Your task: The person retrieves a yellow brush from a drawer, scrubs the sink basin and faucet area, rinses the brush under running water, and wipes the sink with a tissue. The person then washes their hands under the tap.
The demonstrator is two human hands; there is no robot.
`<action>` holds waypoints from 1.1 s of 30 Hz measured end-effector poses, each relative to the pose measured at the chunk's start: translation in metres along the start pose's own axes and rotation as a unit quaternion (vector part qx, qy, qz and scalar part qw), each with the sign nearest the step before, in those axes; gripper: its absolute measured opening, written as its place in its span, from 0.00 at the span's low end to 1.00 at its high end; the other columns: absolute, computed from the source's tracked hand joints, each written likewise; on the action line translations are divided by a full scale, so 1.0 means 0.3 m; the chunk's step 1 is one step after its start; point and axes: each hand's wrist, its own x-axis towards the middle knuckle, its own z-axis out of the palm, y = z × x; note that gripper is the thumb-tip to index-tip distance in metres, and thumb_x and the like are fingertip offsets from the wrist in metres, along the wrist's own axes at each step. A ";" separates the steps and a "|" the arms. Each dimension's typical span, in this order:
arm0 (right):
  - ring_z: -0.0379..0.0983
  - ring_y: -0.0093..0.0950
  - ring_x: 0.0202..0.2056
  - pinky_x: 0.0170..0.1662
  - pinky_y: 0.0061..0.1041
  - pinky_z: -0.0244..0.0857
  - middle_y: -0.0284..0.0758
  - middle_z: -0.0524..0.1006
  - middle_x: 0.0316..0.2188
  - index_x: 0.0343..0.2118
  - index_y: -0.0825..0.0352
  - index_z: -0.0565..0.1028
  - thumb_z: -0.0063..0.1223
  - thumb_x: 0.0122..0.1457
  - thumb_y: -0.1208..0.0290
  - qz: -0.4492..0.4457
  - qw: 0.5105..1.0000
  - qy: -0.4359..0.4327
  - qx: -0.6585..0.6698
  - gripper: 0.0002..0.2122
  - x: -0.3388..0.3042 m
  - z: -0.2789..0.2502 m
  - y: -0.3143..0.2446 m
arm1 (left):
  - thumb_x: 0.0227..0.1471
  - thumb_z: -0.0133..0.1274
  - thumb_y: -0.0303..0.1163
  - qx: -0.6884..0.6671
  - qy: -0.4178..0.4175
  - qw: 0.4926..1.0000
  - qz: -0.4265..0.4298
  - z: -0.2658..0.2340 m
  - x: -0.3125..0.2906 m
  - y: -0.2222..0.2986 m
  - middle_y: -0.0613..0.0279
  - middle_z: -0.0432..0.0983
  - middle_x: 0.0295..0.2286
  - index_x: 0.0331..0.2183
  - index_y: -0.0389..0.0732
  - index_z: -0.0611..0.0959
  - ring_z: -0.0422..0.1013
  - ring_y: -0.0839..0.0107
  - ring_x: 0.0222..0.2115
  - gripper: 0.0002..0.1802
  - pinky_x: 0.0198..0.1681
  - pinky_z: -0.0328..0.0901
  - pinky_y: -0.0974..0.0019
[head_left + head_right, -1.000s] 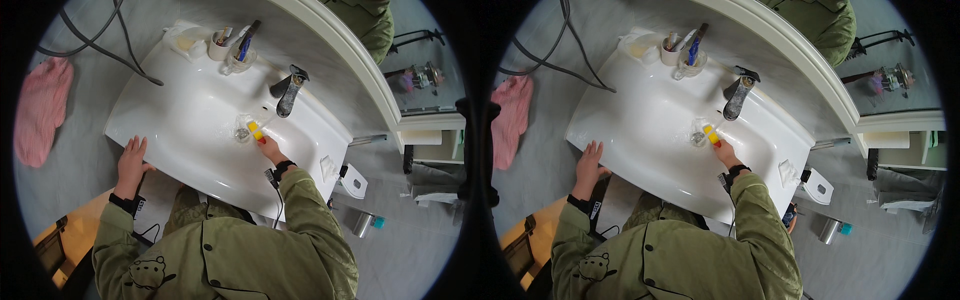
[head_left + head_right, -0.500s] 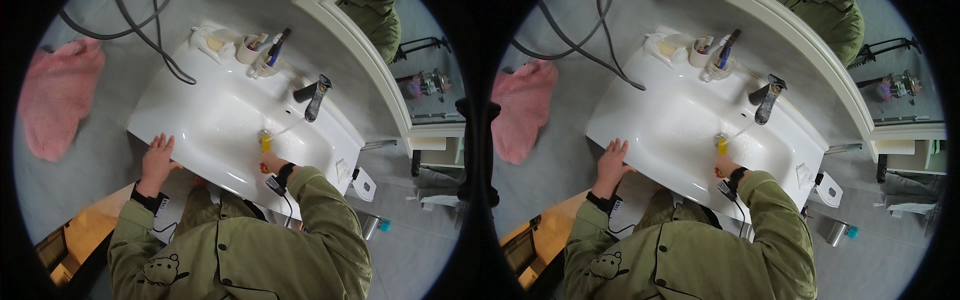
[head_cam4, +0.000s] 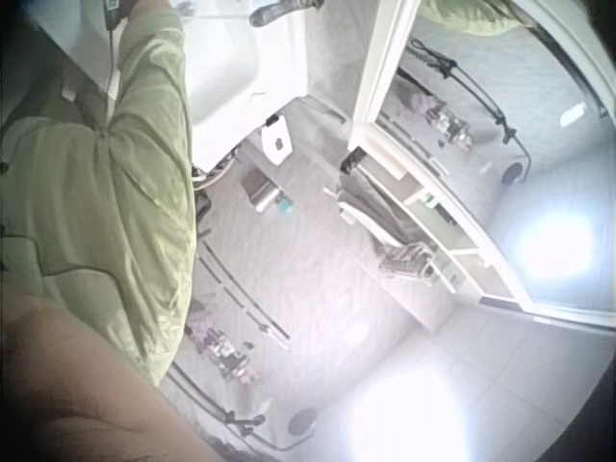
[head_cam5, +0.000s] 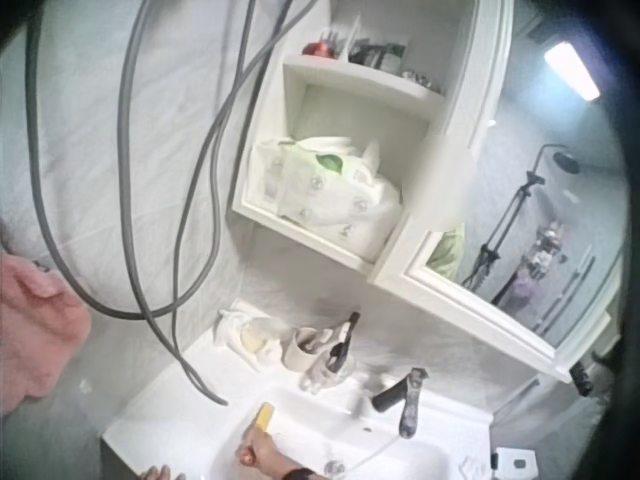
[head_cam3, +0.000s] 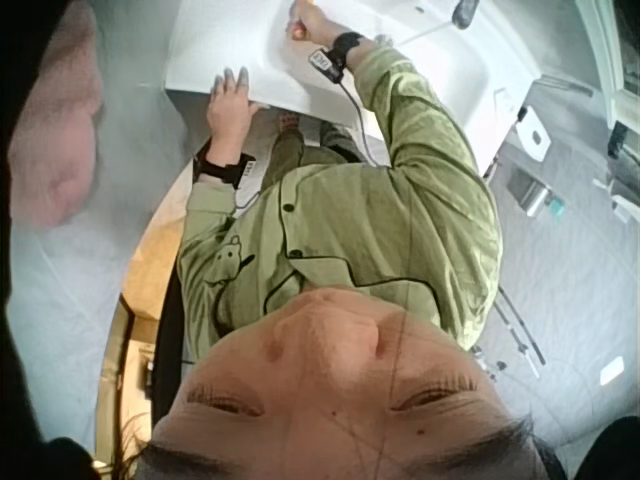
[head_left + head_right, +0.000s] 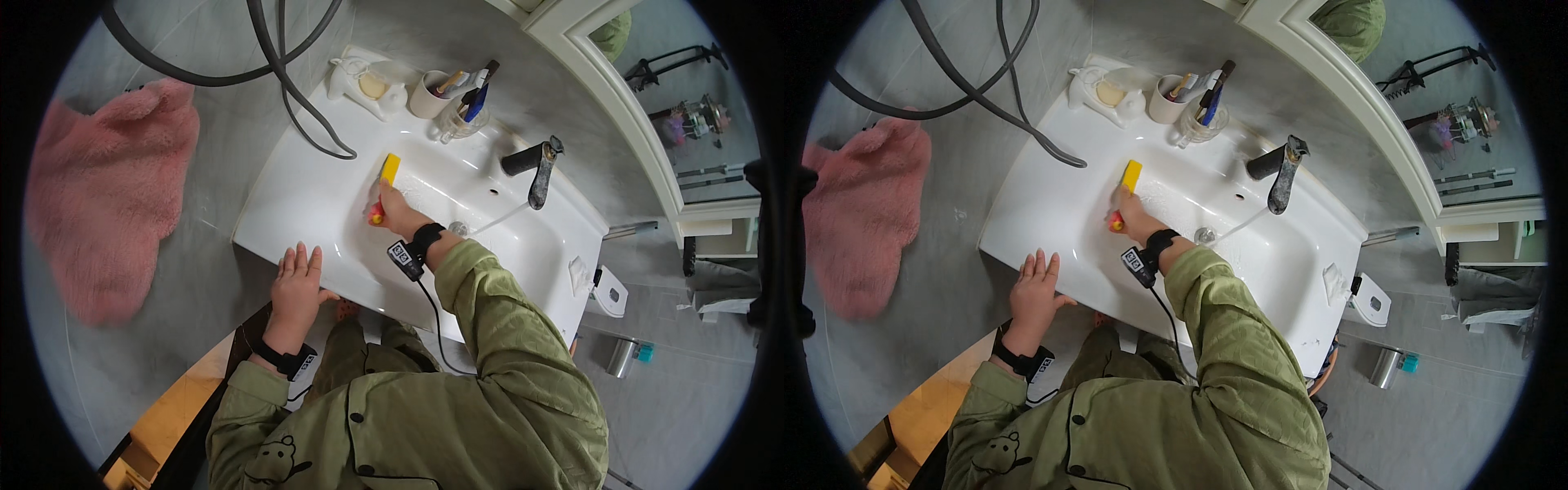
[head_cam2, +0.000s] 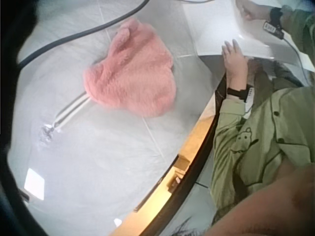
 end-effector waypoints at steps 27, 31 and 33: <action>0.66 0.28 0.16 0.16 0.28 0.59 0.36 0.69 0.17 0.33 0.68 0.68 0.34 0.60 0.47 -0.052 0.994 0.089 -0.041 0.24 0.136 -0.055 -0.081 | 0.25 0.64 0.54 0.027 0.009 0.999 0.027 -0.011 0.048 0.027 0.41 0.66 0.49 0.51 0.40 0.71 0.65 0.48 0.49 0.49 0.52 0.61 0.56; 0.70 0.30 0.19 0.22 0.32 0.62 0.37 0.73 0.20 0.31 0.66 0.71 0.36 0.61 0.51 0.021 0.989 0.018 -0.146 0.20 0.128 -0.207 -0.073 | 0.25 0.63 0.54 0.029 0.011 0.999 0.028 -0.016 0.055 0.042 0.41 0.66 0.49 0.51 0.40 0.71 0.65 0.48 0.49 0.49 0.52 0.62 0.56; 0.71 0.31 0.21 0.24 0.33 0.63 0.37 0.73 0.22 0.31 0.65 0.71 0.36 0.61 0.53 0.024 0.980 0.057 -0.190 0.18 0.095 -0.265 -0.062 | 0.25 0.63 0.54 0.033 0.009 0.999 0.028 -0.018 0.053 0.049 0.41 0.66 0.49 0.51 0.40 0.71 0.65 0.48 0.49 0.50 0.51 0.62 0.56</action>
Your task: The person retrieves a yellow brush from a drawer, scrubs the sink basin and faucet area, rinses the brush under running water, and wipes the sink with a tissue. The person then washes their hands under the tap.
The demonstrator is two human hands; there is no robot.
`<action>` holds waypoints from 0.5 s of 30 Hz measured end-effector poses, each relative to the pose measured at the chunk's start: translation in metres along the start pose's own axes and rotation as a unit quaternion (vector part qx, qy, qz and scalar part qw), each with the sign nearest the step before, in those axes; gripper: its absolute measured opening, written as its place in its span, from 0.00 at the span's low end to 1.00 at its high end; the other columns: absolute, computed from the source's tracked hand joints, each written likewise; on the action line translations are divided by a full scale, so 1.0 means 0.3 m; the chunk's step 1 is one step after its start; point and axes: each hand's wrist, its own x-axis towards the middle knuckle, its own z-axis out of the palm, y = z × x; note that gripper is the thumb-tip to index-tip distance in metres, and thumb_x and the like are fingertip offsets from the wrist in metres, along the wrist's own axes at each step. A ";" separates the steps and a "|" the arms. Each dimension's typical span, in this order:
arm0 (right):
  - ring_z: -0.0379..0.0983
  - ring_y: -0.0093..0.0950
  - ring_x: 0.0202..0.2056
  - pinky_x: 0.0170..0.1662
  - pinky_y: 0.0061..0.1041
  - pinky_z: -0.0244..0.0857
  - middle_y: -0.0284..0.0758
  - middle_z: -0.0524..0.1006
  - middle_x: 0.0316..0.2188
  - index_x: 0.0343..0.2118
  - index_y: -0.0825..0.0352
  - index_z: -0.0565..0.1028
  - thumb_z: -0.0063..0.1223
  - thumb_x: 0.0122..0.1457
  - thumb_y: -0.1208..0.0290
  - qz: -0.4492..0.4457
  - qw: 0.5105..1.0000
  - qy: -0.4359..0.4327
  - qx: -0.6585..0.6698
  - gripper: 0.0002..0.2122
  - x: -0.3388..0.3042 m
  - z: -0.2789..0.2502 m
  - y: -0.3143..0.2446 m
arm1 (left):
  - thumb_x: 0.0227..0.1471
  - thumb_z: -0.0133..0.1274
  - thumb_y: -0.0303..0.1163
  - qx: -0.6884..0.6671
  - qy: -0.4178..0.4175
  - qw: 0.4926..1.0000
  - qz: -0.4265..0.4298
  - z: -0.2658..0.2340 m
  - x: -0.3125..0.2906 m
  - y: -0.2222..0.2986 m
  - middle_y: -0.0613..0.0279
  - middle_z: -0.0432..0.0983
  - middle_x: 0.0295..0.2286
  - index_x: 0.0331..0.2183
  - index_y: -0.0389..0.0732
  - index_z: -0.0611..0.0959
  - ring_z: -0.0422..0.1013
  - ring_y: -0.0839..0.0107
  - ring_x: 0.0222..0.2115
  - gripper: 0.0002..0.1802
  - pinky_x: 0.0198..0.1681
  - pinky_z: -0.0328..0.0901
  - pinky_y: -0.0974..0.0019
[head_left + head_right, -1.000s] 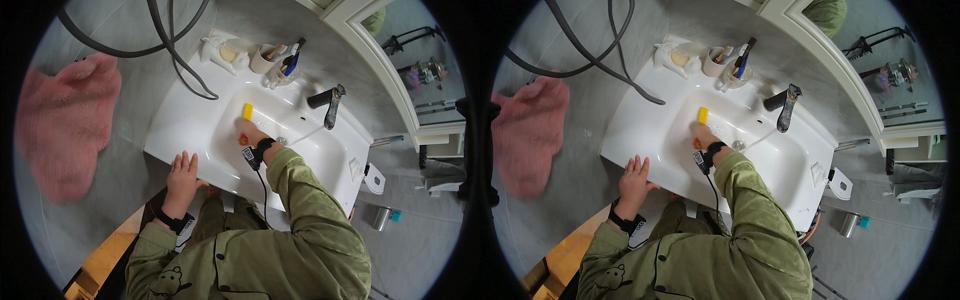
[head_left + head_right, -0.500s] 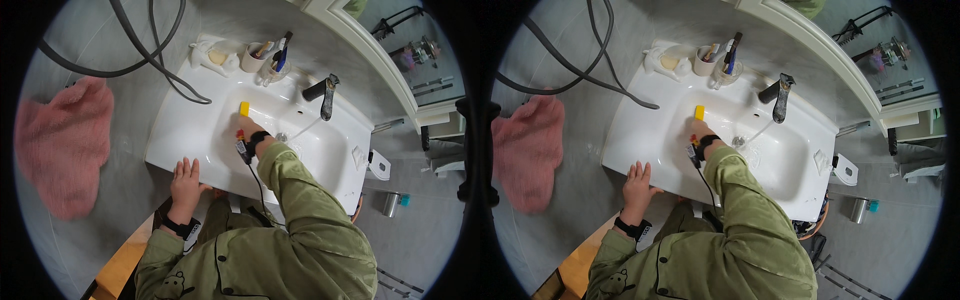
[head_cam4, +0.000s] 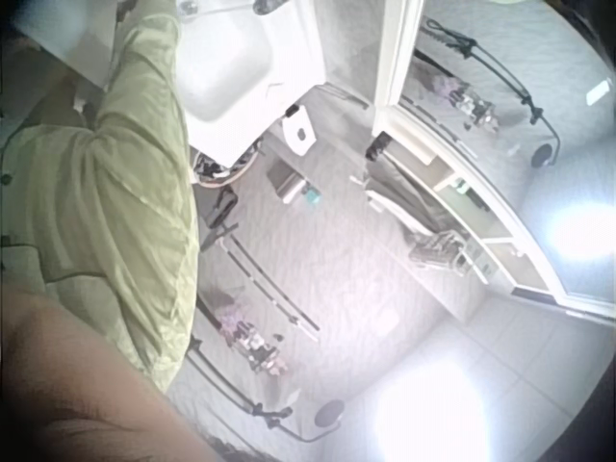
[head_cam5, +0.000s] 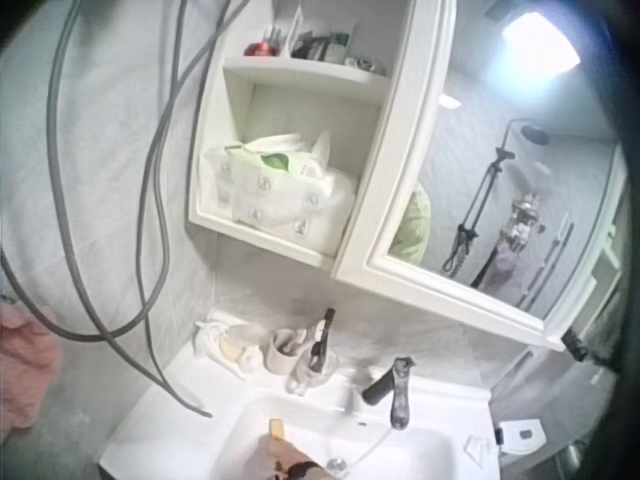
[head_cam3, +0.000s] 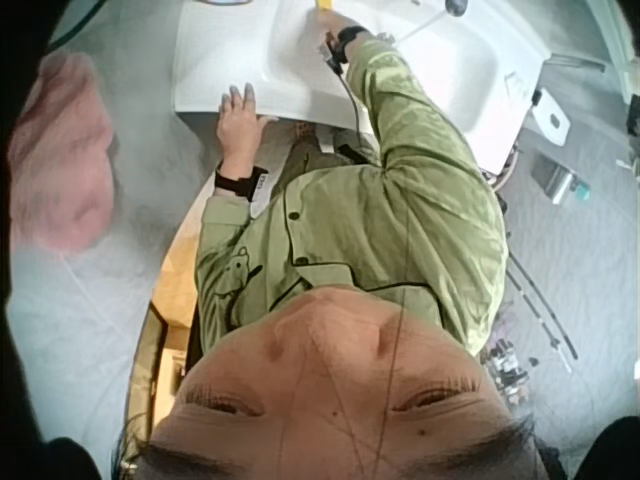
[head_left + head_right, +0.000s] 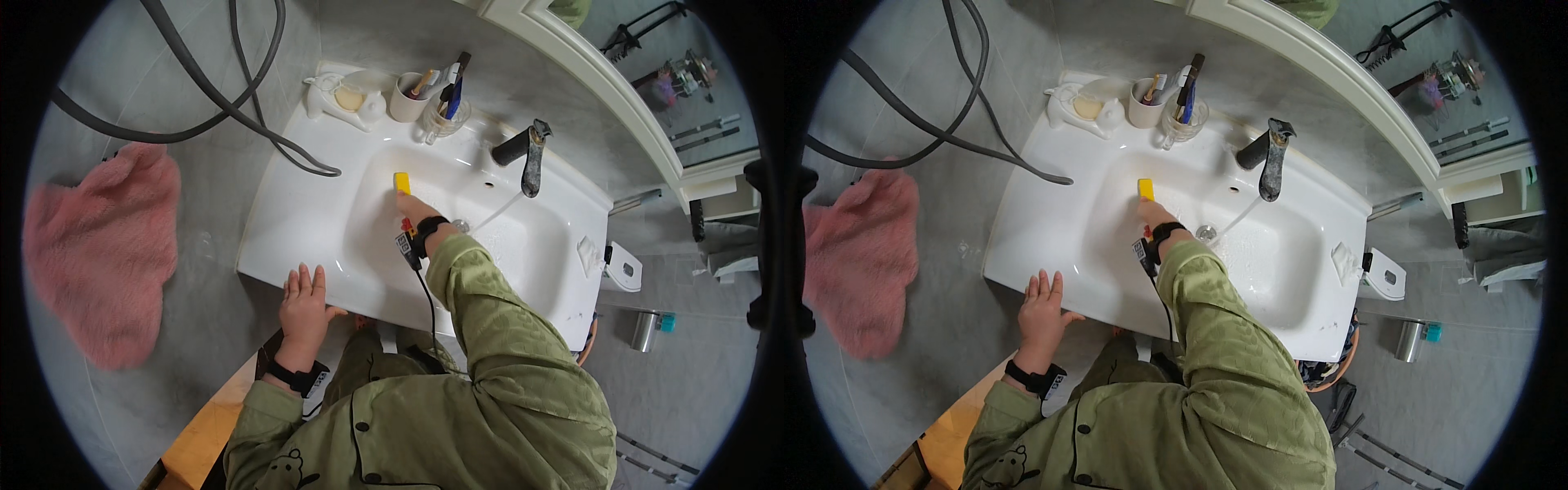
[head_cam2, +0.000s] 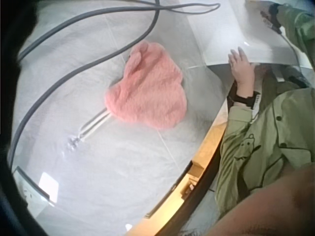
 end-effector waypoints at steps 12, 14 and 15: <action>0.75 0.31 0.38 0.37 0.42 0.64 0.33 0.78 0.36 0.37 0.58 0.76 0.43 0.54 0.69 -0.295 0.652 0.308 -0.627 0.10 -0.240 -0.015 -0.277 | 0.24 0.65 0.50 -0.024 0.012 1.000 -0.001 -0.046 -0.037 -0.044 0.41 0.67 0.48 0.50 0.39 0.71 0.65 0.49 0.48 0.49 0.50 0.63 0.57; 0.76 0.31 0.37 0.36 0.42 0.64 0.32 0.78 0.35 0.36 0.58 0.77 0.43 0.54 0.69 -0.192 0.671 0.279 -0.659 0.10 -0.233 -0.018 -0.259 | 0.24 0.65 0.50 -0.030 0.015 0.999 -0.003 -0.042 -0.047 -0.056 0.41 0.67 0.48 0.50 0.39 0.71 0.65 0.49 0.48 0.49 0.50 0.63 0.57; 0.76 0.31 0.37 0.35 0.42 0.64 0.32 0.78 0.35 0.35 0.58 0.77 0.43 0.54 0.69 -0.126 0.677 0.262 -0.675 0.10 -0.221 -0.017 -0.244 | 0.23 0.66 0.50 -0.032 0.016 0.999 -0.004 -0.038 -0.053 -0.059 0.41 0.67 0.48 0.50 0.40 0.71 0.65 0.49 0.48 0.49 0.50 0.63 0.57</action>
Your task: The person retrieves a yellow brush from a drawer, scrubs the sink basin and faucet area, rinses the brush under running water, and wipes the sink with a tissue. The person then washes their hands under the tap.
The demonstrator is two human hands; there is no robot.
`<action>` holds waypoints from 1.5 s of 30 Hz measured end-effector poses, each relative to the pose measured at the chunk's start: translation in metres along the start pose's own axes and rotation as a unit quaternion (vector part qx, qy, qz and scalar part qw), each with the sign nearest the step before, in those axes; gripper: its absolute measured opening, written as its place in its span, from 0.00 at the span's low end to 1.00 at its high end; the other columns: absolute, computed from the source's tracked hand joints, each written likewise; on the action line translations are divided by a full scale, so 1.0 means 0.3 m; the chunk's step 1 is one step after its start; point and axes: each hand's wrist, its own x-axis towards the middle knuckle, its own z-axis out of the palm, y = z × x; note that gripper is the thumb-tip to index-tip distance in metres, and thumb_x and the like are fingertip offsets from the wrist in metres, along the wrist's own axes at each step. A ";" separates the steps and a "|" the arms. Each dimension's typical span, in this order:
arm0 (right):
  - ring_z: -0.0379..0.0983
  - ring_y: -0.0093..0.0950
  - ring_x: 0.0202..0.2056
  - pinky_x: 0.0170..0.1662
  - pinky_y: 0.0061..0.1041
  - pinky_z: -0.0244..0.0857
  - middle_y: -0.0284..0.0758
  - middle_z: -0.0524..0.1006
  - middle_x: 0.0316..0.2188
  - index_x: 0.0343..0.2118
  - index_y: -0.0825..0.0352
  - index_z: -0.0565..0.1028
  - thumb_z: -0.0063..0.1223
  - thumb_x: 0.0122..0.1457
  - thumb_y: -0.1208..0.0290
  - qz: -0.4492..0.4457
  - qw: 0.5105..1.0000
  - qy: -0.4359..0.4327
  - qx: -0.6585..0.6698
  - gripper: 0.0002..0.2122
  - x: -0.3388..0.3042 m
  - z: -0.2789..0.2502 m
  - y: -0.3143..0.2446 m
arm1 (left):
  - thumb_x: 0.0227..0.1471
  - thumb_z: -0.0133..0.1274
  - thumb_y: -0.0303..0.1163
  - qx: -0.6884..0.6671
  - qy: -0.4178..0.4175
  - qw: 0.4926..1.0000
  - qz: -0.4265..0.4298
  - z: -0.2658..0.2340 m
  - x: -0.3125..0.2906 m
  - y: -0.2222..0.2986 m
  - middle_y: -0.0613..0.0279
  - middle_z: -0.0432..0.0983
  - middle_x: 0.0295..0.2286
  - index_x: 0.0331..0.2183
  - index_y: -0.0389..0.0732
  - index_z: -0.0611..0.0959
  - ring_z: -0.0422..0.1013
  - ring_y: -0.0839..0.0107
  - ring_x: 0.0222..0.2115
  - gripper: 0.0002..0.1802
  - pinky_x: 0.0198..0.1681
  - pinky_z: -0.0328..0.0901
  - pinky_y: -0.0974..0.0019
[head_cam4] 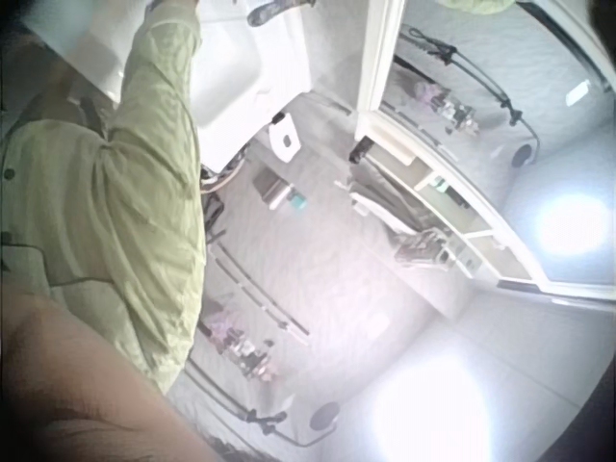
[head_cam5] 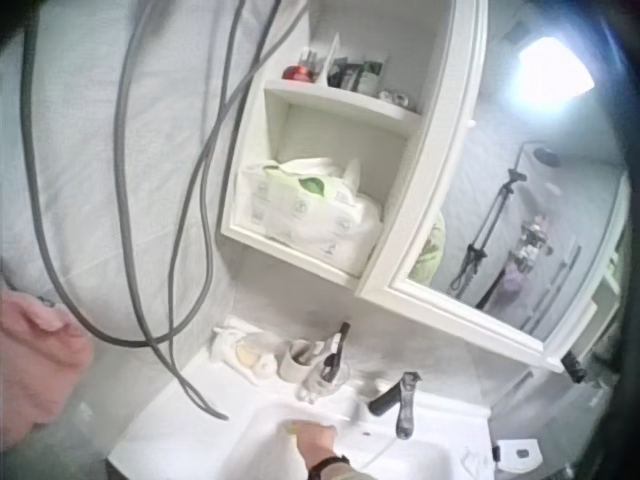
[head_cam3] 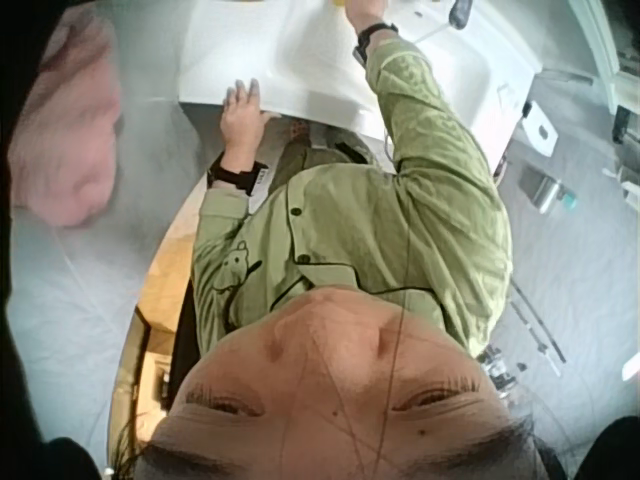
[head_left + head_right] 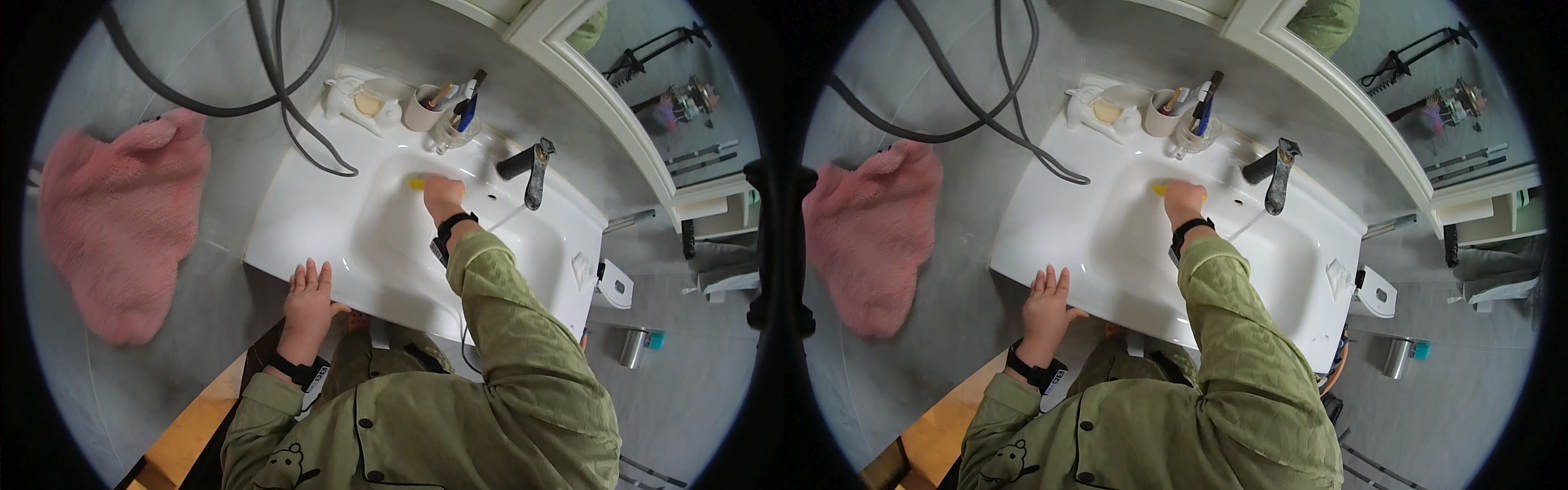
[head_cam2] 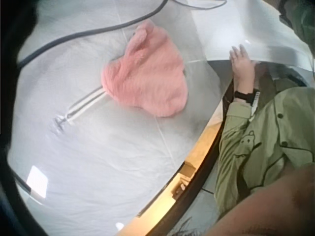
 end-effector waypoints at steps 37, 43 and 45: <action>0.75 0.28 0.39 0.39 0.38 0.59 0.30 0.79 0.36 0.32 0.54 0.79 0.43 0.54 0.68 0.053 0.998 0.026 -0.037 0.10 -0.041 0.040 0.125 | 0.25 0.65 0.47 -0.029 -0.021 0.999 -0.034 0.092 0.002 0.032 0.42 0.64 0.50 0.51 0.40 0.71 0.62 0.48 0.51 0.47 0.55 0.58 0.54; 0.76 0.27 0.36 0.39 0.37 0.59 0.28 0.79 0.32 0.30 0.54 0.79 0.43 0.54 0.70 -0.006 0.994 0.098 -0.039 0.10 -0.001 -0.001 0.020 | 0.26 0.66 0.46 -0.031 -0.010 0.999 -0.035 0.089 -0.014 0.008 0.41 0.64 0.50 0.51 0.39 0.71 0.63 0.47 0.51 0.47 0.55 0.58 0.54; 0.75 0.26 0.38 0.41 0.38 0.58 0.27 0.79 0.34 0.33 0.53 0.79 0.43 0.55 0.69 0.024 0.998 0.034 -0.036 0.10 -0.020 0.011 0.040 | 0.26 0.66 0.45 -0.034 -0.025 0.998 -0.039 0.089 -0.026 0.011 0.41 0.64 0.50 0.51 0.39 0.71 0.63 0.47 0.51 0.47 0.55 0.58 0.54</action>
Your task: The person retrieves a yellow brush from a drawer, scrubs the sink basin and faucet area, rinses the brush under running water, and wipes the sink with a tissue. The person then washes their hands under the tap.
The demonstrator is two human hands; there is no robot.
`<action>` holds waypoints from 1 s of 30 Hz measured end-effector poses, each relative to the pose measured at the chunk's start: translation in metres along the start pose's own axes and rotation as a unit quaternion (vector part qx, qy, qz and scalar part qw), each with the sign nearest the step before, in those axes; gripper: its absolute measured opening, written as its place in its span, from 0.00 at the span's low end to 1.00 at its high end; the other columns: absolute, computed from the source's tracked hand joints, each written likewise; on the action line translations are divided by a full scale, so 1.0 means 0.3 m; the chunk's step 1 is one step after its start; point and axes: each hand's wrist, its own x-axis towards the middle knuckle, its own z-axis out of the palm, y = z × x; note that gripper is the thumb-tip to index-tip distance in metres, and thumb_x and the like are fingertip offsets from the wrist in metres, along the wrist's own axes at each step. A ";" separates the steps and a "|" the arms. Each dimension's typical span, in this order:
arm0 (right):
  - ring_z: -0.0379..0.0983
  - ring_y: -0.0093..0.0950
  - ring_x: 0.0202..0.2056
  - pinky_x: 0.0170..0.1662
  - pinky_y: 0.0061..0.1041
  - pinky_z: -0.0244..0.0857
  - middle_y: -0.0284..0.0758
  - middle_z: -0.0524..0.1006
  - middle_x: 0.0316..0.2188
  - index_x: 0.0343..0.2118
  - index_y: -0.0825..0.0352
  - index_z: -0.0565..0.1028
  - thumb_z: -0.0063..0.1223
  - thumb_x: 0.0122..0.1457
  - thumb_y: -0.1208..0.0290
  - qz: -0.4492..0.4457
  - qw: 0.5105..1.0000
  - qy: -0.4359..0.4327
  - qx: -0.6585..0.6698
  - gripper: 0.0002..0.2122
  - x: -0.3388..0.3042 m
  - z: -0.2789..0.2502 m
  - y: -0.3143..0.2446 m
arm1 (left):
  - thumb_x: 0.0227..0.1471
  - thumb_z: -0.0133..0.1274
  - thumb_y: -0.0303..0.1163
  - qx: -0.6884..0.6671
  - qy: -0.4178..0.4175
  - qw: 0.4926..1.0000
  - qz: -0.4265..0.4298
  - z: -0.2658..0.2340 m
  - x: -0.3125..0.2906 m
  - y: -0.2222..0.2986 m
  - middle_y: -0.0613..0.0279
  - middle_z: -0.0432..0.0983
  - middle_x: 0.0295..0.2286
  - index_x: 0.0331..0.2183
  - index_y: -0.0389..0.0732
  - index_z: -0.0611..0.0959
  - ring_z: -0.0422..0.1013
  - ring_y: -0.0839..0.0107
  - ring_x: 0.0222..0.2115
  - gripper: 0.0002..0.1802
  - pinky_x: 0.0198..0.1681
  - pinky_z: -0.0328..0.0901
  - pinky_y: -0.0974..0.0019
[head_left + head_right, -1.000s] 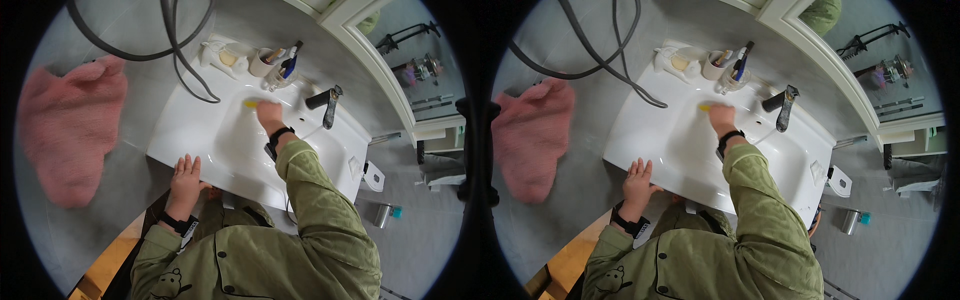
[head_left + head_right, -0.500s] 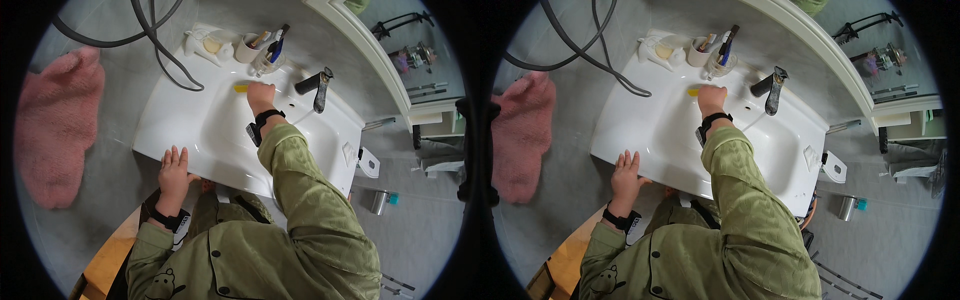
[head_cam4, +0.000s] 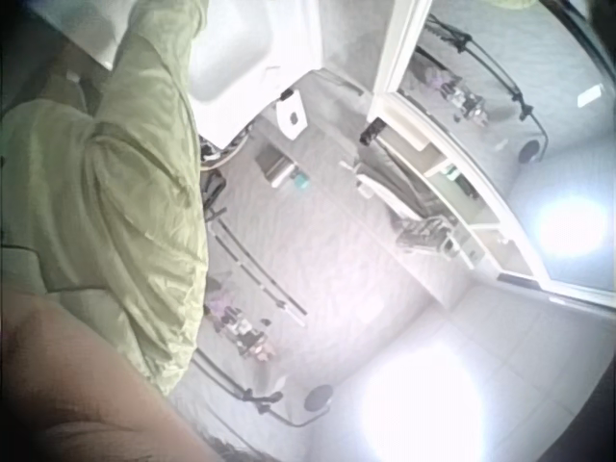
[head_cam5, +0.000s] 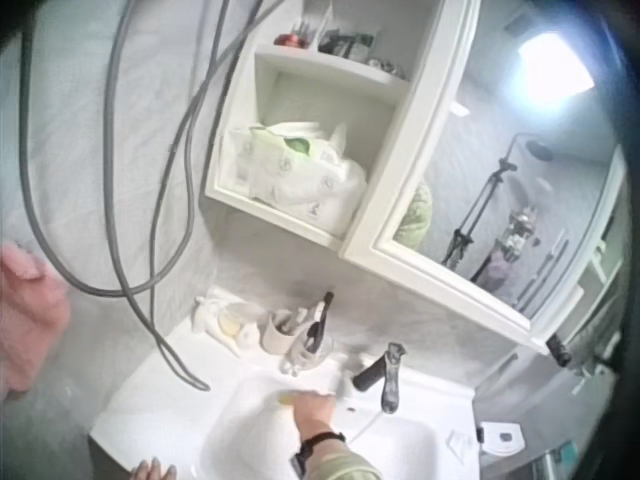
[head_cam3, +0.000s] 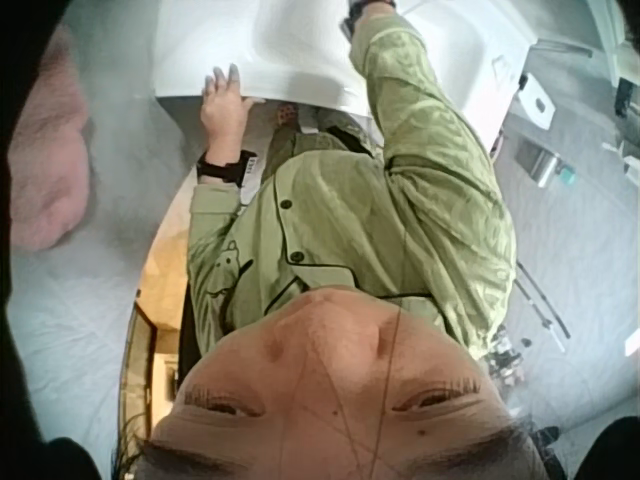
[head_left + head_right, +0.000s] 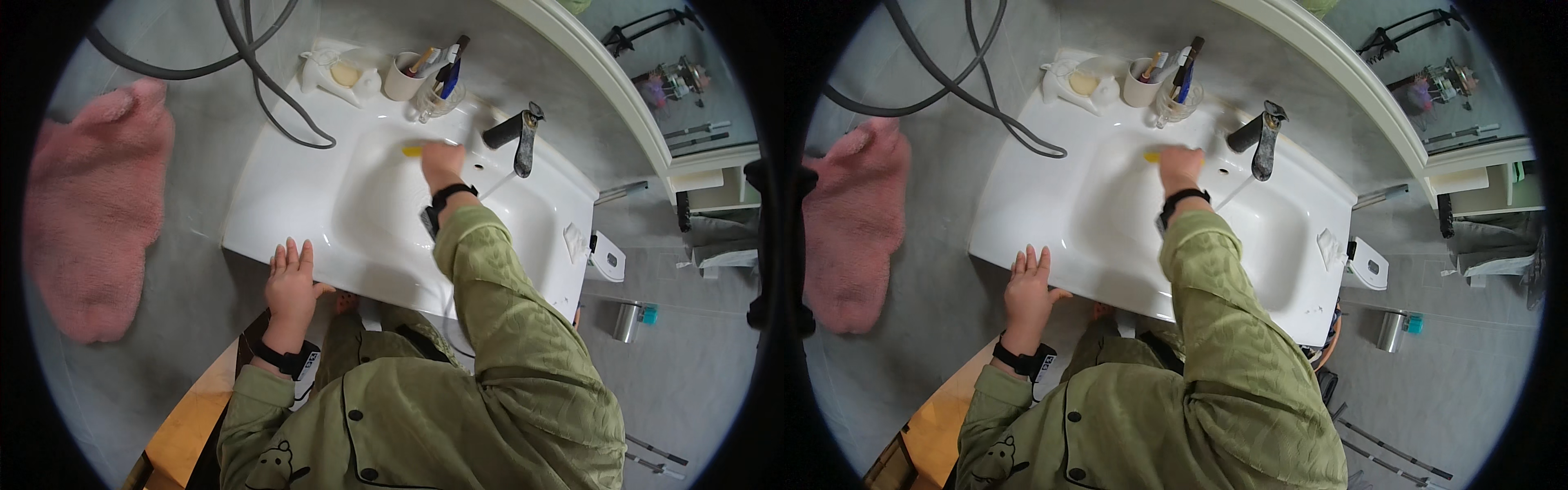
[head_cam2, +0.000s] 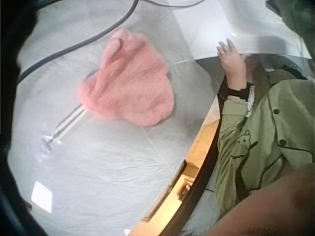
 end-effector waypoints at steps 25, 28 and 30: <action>0.76 0.32 0.39 0.37 0.32 0.67 0.34 0.79 0.36 0.38 0.59 0.78 0.46 0.57 0.61 0.210 0.958 -0.073 0.184 0.12 -0.127 0.163 0.140 | 0.23 0.65 0.50 0.028 0.026 0.999 0.012 0.028 -0.008 -0.034 0.43 0.65 0.50 0.51 0.41 0.70 0.63 0.49 0.51 0.50 0.53 0.60 0.56; 0.76 0.34 0.40 0.40 0.37 0.68 0.40 0.78 0.37 0.38 0.64 0.77 0.45 0.56 0.65 0.255 0.887 -0.081 0.378 0.12 -0.088 0.242 0.074 | 0.25 0.66 0.47 0.013 0.011 1.000 0.003 0.011 -0.004 -0.017 0.42 0.65 0.50 0.52 0.40 0.70 0.62 0.48 0.51 0.49 0.55 0.58 0.55; 0.75 0.33 0.35 0.36 0.38 0.69 0.39 0.77 0.32 0.37 0.66 0.76 0.45 0.56 0.64 0.287 0.761 -0.142 0.564 0.13 -0.043 0.247 -0.010 | 0.25 0.66 0.46 0.013 0.005 1.000 0.003 -0.004 0.003 -0.008 0.41 0.65 0.50 0.52 0.39 0.69 0.62 0.47 0.51 0.48 0.55 0.57 0.54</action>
